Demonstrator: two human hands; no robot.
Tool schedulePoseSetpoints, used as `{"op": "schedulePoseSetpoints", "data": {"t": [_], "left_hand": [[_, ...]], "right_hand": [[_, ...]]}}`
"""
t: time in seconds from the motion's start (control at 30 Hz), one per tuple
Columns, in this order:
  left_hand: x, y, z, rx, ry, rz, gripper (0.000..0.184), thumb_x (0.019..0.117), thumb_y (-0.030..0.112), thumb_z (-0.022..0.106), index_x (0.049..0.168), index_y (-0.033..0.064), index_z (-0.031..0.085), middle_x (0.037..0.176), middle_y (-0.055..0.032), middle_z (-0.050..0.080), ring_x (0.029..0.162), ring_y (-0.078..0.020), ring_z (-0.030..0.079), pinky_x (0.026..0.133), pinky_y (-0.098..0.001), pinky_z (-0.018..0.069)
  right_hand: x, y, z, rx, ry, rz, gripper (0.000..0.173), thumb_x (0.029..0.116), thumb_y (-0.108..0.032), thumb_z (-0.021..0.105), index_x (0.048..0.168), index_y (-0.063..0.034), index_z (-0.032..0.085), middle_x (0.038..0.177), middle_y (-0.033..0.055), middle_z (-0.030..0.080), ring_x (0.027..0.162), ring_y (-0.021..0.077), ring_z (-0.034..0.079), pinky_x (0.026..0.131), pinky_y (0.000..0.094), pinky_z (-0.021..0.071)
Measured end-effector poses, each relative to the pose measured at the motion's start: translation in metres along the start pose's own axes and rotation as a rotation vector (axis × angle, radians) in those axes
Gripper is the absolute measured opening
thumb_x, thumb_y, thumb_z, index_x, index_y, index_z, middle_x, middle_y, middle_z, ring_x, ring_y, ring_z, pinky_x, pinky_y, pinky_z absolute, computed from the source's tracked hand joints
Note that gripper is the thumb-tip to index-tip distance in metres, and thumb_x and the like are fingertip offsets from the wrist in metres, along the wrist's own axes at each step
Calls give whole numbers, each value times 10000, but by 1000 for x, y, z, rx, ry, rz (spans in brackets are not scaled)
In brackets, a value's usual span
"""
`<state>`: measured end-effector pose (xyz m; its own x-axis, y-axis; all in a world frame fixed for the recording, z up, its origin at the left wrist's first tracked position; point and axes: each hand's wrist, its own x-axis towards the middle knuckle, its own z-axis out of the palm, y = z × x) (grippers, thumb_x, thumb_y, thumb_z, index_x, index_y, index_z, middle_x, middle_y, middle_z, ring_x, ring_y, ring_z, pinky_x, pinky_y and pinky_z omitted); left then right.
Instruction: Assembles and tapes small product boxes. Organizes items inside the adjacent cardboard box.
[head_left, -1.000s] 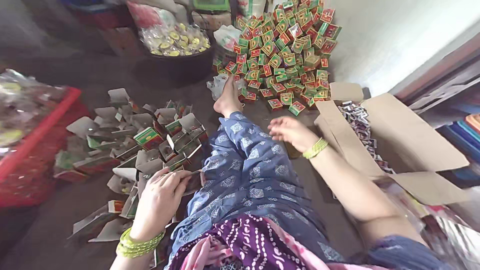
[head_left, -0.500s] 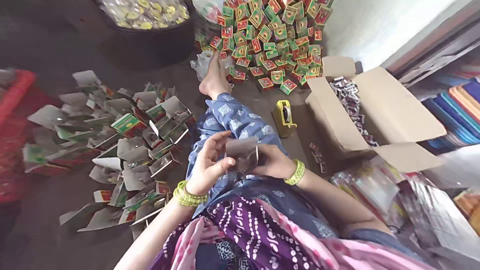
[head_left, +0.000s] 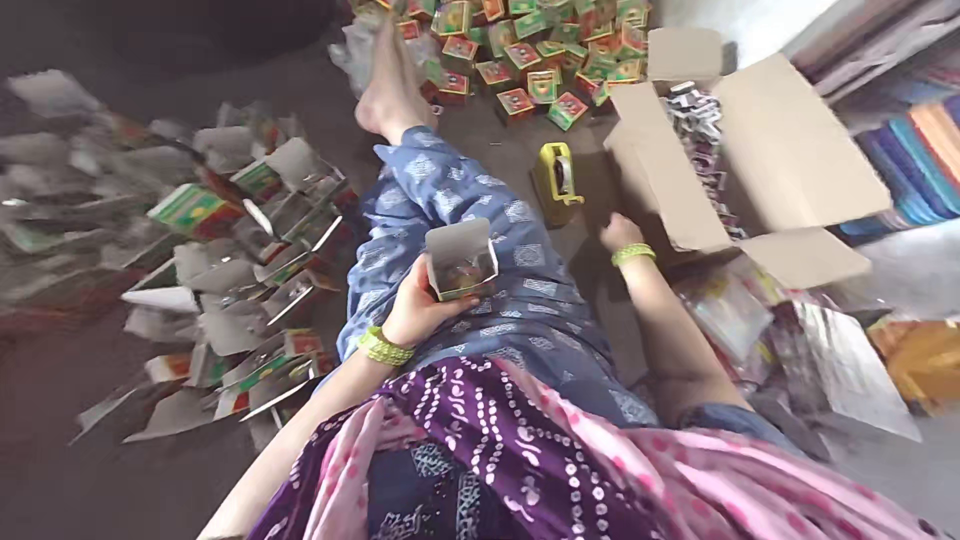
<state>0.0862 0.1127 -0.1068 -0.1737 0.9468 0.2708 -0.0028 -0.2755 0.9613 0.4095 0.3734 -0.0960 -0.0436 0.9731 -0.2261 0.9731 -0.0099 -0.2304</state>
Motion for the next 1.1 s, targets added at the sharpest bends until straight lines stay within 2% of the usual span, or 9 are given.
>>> {"op": "schedulePoseSetpoints", "data": {"t": [0.07, 0.17, 0.4, 0.47, 0.57, 0.7, 0.83, 0.93, 1.1], "left_hand": [[-2, 1, -2, 22, 4, -1, 846, 692, 50, 930, 1391, -33, 461, 1246, -126, 690, 1164, -257, 677, 1043, -470, 567], [-1, 6, 0, 61, 25, -27, 814, 678, 58, 935, 1350, -37, 485, 1206, -101, 708, 1137, -213, 690, 1032, -430, 576], [1, 6, 1, 31, 143, -42, 766, 662, 26, 939, 1314, -8, 538, 1189, -85, 715, 1116, -216, 697, 1010, -437, 587], [1, 5, 0, 49, 179, -47, 726, 677, 36, 934, 1298, -16, 563, 1169, -85, 730, 1103, -210, 707, 1006, -429, 591], [1, 1, 0, 63, 223, -49, 691, 690, 39, 930, 1283, -19, 580, 1154, -95, 735, 1091, -217, 714, 994, -438, 598], [3, -6, -1, 127, 228, -45, 699, 700, 84, 937, 1298, -4, 585, 1156, -78, 738, 1091, -199, 714, 1002, -423, 599], [1, -5, 0, 211, 183, -20, 687, 727, 141, 927, 1302, -17, 587, 1159, -78, 735, 1088, -166, 710, 1008, -391, 590], [-2, -5, -2, 244, 173, 4, 669, 743, 159, 914, 1292, -38, 588, 1142, -85, 734, 1081, -142, 707, 1004, -363, 584], [-4, -5, -5, 261, 201, -33, 644, 741, 153, 888, 1278, -40, 589, 1122, -83, 730, 1061, -114, 700, 991, -342, 575]], "right_hand": [[17, 32, 21, -153, -101, 127, 466, 987, -271, 635, 1285, 86, 600, 1287, 368, 597, 1218, 552, 571, 980, 731, 451], [26, 58, 35, -179, -120, 218, 545, 1034, -420, 551, 1332, 32, 610, 1358, 304, 596, 1298, 479, 550, 1042, 661, 447], [8, 45, 37, -107, 1, 180, 577, 1030, -305, 569, 1496, 5, 431, 1348, 296, 605, 1263, 453, 593, 1034, 619, 476], [-3, 30, 28, 64, 99, 78, 482, 1050, -269, 548, 1433, 20, 503, 1314, 297, 623, 1247, 440, 605, 1063, 600, 458], [-29, -8, 23, 516, 314, -183, 358, 1040, -164, 570, 1326, 52, 590, 1310, 243, 633, 1212, 302, 627, 1072, 434, 477], [-111, -88, -7, 1022, 87, -544, 351, 1028, -149, 601, 1363, -48, 609, 1198, 107, 690, 946, 208, 723, 807, 407, 646], [-172, -146, -24, 928, -65, -890, 311, 932, -113, 738, 1214, -33, 633, 959, 38, 747, 782, 139, 730, 651, 328, 643], [-184, -169, -10, 667, 61, -1052, 148, 925, -199, 749, 1023, -90, 736, 926, -22, 755, 844, 41, 722, 767, 260, 635], [-190, -179, 4, 449, 145, -1137, 173, 966, -253, 673, 940, -130, 792, 872, -17, 765, 832, 70, 715, 790, 281, 596]]}}
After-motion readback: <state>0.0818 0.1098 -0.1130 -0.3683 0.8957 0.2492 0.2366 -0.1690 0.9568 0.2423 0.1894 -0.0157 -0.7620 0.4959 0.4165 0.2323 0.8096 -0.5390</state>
